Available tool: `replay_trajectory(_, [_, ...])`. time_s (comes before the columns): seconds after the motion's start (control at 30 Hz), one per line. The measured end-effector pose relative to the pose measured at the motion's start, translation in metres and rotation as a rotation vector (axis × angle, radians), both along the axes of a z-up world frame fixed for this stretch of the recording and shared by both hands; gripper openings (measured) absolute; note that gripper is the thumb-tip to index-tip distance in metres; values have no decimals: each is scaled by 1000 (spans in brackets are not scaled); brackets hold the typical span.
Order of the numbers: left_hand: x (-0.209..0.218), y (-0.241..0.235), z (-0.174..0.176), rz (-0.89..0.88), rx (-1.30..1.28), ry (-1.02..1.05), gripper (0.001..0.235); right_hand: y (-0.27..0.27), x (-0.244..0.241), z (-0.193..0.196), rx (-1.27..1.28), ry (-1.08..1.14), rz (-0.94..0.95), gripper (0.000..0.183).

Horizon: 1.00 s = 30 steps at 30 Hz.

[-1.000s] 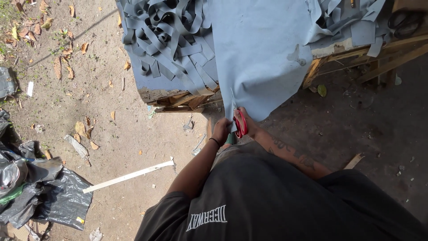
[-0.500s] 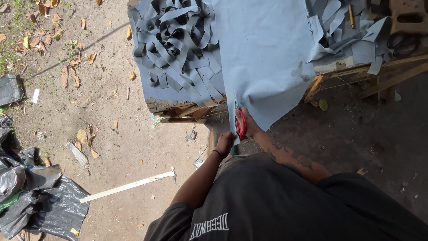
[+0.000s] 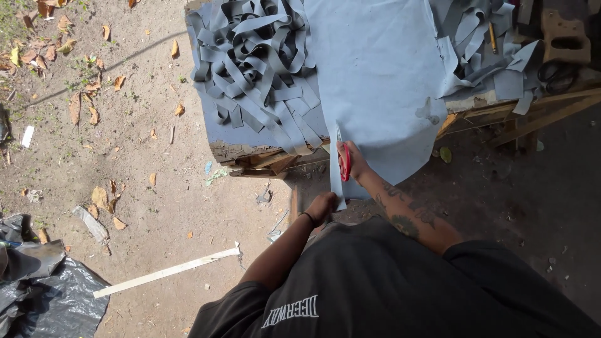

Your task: Cutting long, thin strips of grey fabric from a larger piece using scissors on a workbench.

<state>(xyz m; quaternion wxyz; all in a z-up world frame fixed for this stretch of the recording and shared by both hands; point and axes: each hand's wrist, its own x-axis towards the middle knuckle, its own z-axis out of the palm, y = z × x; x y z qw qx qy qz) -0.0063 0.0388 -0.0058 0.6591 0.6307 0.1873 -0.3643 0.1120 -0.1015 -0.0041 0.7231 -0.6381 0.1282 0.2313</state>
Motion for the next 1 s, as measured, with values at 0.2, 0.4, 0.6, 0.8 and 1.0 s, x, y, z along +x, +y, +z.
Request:
replay_trajectory(0.2, [54, 58, -26, -258, 438, -210, 27, 24, -16, 27, 22, 18, -57, 52])
replay_trajectory(0.4, [138, 56, 68, 78, 365, -310, 45, 11, -17, 25, 63, 58, -65, 50])
replay_trajectory(0.6, [197, 21, -31, 56, 187, -265, 33, -2, -18, 16, 119, 155, 10, 45])
replay_trajectory(0.8, [201, 5, -44, 190, -81, -169, 18, -27, 13, -41, 248, 255, 99, 46])
replay_trajectory(1.0, [188, -19, -64, 449, -204, -64, 30, -35, 37, -5, 274, 244, 98, 51])
